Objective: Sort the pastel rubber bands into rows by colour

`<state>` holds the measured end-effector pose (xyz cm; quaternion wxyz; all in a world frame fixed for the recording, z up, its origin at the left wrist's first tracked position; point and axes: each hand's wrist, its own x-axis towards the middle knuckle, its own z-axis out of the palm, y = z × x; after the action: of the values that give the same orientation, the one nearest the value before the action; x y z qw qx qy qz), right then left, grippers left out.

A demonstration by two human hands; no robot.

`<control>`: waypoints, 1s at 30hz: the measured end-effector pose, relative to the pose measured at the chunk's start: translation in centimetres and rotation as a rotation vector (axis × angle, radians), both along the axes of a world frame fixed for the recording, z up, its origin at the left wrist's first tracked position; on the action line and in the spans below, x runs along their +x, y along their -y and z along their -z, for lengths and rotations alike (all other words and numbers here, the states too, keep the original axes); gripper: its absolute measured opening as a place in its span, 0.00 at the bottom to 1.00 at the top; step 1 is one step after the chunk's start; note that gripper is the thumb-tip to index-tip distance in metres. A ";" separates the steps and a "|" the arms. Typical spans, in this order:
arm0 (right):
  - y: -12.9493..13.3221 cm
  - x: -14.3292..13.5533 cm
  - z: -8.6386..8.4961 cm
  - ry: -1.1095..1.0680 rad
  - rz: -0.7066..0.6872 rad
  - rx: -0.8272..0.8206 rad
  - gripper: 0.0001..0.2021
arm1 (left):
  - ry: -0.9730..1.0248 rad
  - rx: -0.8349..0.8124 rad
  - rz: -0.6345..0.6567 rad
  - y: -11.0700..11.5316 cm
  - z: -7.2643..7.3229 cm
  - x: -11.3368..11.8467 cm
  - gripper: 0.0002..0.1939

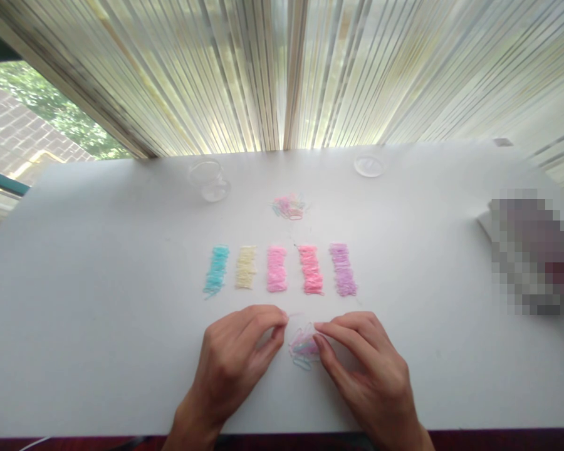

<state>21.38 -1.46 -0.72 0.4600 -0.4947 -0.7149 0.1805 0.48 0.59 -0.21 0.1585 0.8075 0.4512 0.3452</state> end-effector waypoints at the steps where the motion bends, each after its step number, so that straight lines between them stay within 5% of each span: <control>1: 0.0 0.0 0.0 0.001 0.002 -0.002 0.09 | -0.021 -0.002 -0.046 -0.1 0.0 -0.1 0.07; 7: 0.0 0.0 0.0 0.000 0.000 -0.009 0.10 | -0.046 -0.027 -0.238 -0.5 0.3 -0.5 0.05; 18: 0.1 0.0 -0.1 -0.014 -0.002 -0.018 0.10 | -0.108 0.010 -0.375 -0.8 0.3 0.0 0.03; 30: 0.1 0.0 -0.1 -0.001 -0.001 -0.019 0.10 | -0.230 0.029 -0.323 -0.2 0.2 0.4 0.08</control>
<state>21.35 -1.53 -0.67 0.4556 -0.4986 -0.7131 0.1879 0.84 0.81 -0.38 0.0368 0.7611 0.5849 0.2780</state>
